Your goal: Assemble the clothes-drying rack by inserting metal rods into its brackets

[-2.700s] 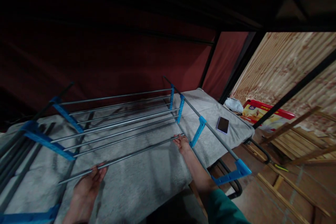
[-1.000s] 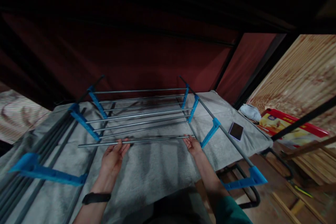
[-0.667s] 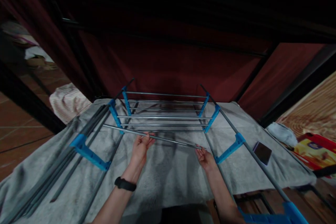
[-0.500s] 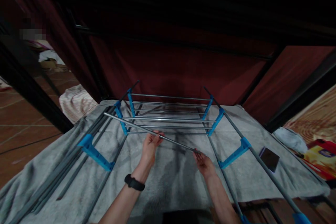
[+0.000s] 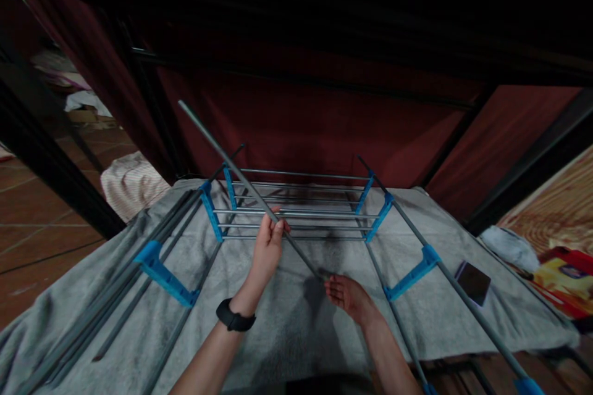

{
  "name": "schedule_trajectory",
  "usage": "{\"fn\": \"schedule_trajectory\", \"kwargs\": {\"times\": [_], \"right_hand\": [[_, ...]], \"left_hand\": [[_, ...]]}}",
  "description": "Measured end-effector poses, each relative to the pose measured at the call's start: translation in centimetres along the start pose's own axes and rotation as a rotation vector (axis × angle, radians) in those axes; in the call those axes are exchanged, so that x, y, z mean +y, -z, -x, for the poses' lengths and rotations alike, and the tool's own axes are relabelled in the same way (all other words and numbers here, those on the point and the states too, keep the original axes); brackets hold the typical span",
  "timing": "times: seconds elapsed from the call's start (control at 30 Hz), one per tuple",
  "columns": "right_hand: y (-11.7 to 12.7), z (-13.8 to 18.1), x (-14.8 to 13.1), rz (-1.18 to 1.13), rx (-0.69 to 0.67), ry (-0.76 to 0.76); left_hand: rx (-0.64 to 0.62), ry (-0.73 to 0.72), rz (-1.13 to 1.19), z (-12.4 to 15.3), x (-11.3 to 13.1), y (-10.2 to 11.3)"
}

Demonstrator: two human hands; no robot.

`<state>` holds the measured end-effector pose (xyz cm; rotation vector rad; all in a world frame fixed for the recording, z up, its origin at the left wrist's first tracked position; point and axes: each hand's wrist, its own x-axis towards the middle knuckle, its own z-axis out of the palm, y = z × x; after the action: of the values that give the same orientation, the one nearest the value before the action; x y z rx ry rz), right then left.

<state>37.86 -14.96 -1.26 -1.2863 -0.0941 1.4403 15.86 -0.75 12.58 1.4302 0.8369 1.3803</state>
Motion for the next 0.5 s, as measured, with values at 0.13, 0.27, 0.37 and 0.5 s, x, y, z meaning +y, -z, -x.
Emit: {"fn": "schedule_trajectory", "kwargs": {"times": [0.13, 0.27, 0.37, 0.5], "right_hand": [[-2.0, 0.8, -1.2, -0.021, -0.001, 0.172], [-4.3, 2.0, -3.5, -0.039, -0.016, 0.34], [-5.8, 3.3, -5.7, -0.04, -0.051, 0.452], [-7.3, 5.2, -9.0, -0.046, -0.079, 0.615]], "left_hand": [[-0.088, -0.117, -0.127, -0.4, 1.5, 0.5], [-0.178, -0.16, -0.211, -0.2, 1.2, 0.4], [-0.232, -0.158, -0.257, -0.1, 0.7, 0.0], [-0.296, -0.235, -0.306, -0.1, 1.4, -1.1]]}}
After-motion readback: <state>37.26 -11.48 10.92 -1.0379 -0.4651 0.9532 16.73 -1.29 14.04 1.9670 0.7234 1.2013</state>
